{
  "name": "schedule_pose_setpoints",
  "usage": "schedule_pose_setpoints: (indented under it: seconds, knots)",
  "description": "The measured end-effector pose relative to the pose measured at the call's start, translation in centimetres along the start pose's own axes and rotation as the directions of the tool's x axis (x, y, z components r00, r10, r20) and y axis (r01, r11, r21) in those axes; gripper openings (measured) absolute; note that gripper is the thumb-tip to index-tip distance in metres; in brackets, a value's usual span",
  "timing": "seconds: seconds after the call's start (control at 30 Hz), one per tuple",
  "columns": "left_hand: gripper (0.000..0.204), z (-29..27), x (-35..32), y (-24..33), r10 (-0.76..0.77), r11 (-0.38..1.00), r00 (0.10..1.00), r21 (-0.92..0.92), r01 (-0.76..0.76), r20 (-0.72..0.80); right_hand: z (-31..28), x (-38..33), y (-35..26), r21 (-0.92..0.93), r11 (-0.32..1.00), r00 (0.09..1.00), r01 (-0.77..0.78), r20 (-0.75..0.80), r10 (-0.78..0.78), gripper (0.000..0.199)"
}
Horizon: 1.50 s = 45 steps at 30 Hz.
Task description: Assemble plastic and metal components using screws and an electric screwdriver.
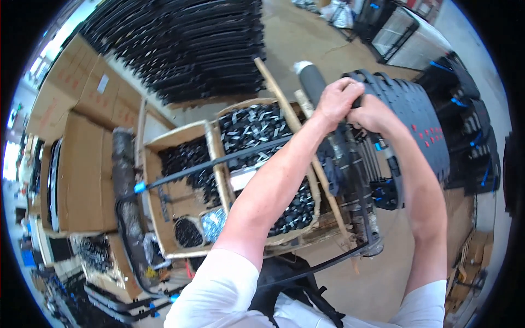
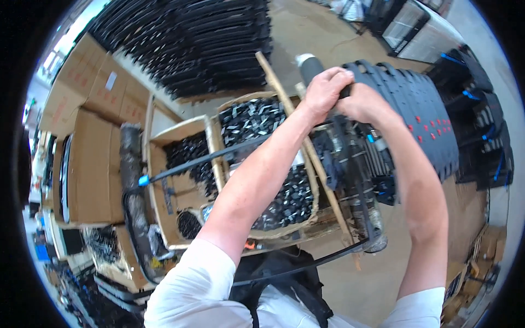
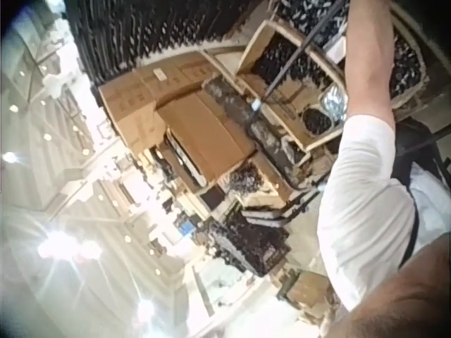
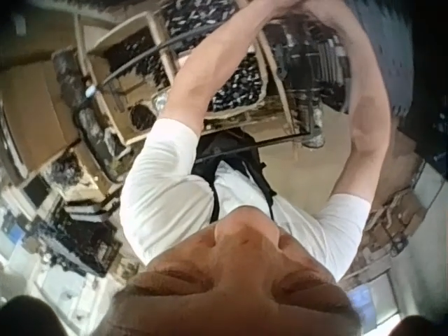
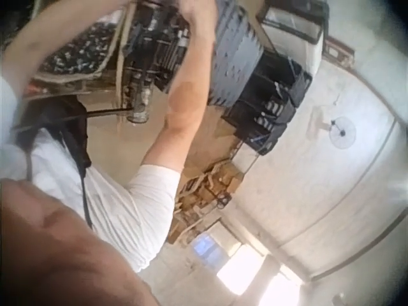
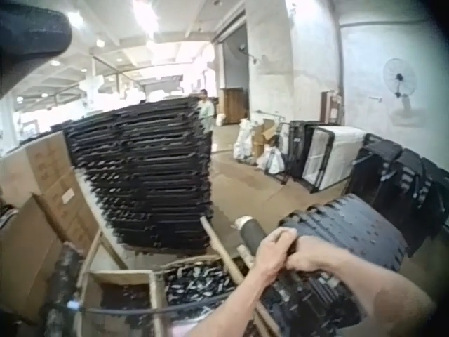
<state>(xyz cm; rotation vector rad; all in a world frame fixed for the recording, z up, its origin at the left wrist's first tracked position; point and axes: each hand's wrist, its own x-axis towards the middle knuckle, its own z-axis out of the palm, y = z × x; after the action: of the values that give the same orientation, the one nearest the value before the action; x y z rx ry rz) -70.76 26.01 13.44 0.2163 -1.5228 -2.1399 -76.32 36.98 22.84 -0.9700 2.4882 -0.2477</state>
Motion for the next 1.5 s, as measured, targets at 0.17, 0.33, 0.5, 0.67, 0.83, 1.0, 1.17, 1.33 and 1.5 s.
schedule_pose_setpoints:
  seconds: [0.17, 0.33, 0.5, 0.67, 0.83, 1.0, 1.17, 1.33, 1.5]
  knots:
    - [0.02, -10.1, -8.8, 5.6, -0.09, 0.993, 0.988, -0.085, 0.08, -0.124, 4.8, -2.8, -11.9, -0.057, 0.995, 0.983, 0.086, 0.166, -0.075, 0.042]
    - [0.018, -21.8, -16.5, 9.5, -0.072, 0.997, 0.96, -0.024, 0.068, -0.271, 12.3, -2.9, -22.5, -0.013, 0.969, 0.932, 0.246, 0.28, -0.232, 0.046]
    - [0.017, -27.1, -20.1, 10.6, -0.113, 0.991, 0.942, -0.105, 0.084, -0.316, 15.9, -3.9, -28.0, -0.04, 0.965, 0.936, 0.26, 0.257, -0.241, 0.043]
    - [0.019, -28.2, -21.1, 10.2, -0.035, 0.997, 0.96, -0.074, 0.015, -0.276, 16.9, -4.5, -29.3, -0.085, 0.974, 0.944, 0.208, 0.278, -0.177, 0.041]
    - [0.02, -28.3, -22.2, 10.5, -0.092, 0.995, 0.968, -0.058, 0.081, -0.234, 18.4, -5.2, -29.5, -0.141, 0.971, 0.96, 0.192, 0.23, -0.157, 0.045]
    - [0.02, -28.4, -22.6, 10.3, -0.107, 0.994, 0.965, -0.047, 0.099, -0.24, 19.5, -4.9, -29.1, -0.103, 0.974, 0.964, 0.202, 0.195, -0.18, 0.044]
    - [0.021, -28.7, -22.3, 8.8, -0.11, 0.994, 0.967, -0.046, 0.102, -0.231, 20.2, -3.4, -28.2, -0.001, 0.974, 0.932, 0.225, 0.291, -0.215, 0.037]
    - [0.025, -28.8, -22.4, 8.9, -0.015, 1.0, 0.963, 0.019, 0.021, -0.269, 20.6, -3.2, -28.6, 0.217, 0.961, 0.946, 0.171, 0.237, -0.221, 0.012]
    - [0.028, -29.0, -22.6, 9.3, -0.049, 0.999, 0.959, 0.0, 0.051, -0.278, 20.0, -4.0, -28.6, 0.365, 0.912, 0.917, 0.185, 0.269, -0.294, 0.014]
